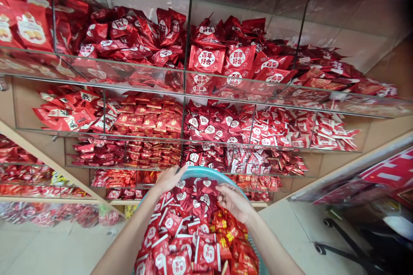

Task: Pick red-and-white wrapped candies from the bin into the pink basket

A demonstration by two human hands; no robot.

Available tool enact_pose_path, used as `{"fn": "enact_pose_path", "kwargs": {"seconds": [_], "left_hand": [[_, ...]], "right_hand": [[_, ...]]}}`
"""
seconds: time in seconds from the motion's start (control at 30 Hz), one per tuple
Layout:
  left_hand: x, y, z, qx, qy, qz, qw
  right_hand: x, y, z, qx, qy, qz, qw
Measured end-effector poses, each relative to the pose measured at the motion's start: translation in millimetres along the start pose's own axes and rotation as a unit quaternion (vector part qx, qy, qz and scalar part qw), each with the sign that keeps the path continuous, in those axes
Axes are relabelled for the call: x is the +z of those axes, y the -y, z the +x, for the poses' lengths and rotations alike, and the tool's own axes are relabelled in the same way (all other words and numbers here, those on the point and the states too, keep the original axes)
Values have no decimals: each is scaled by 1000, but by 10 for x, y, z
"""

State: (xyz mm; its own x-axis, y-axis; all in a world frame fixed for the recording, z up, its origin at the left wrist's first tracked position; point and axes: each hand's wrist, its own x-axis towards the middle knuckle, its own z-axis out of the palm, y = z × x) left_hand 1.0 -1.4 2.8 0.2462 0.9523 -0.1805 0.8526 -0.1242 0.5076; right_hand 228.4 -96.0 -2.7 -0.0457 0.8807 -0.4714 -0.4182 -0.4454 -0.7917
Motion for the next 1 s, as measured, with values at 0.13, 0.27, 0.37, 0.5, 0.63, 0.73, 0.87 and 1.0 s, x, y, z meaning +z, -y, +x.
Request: {"fn": "enact_pose_path", "kwargs": {"seconds": [0.13,0.27,0.37,0.5,0.63,0.73,0.87,1.0], "left_hand": [[30,31,17,5,-4,0,1000],[36,40,15,14,-7,-2,1000],[30,41,9,9,-2,-3,1000],[27,40,11,3,0,-11,1000],[33,33,17,-1,-2,-13,1000],[35,26,15,-4,-2,-11,1000],[41,27,10,-9,-7,-14,1000],[47,35,15,-10,-9,-15,1000]], "right_hand": [[9,-140,-32,46,-4,-14,999],[21,-191,-42,46,-7,-48,998],[66,-57,-84,-53,-10,-126,991],[167,184,-129,-253,-4,-309,917],[265,261,-79,-392,37,-477,786],[324,230,20,-434,94,-543,713],[368,158,208,-450,139,-584,661],[335,88,424,-461,167,-631,601]]}}
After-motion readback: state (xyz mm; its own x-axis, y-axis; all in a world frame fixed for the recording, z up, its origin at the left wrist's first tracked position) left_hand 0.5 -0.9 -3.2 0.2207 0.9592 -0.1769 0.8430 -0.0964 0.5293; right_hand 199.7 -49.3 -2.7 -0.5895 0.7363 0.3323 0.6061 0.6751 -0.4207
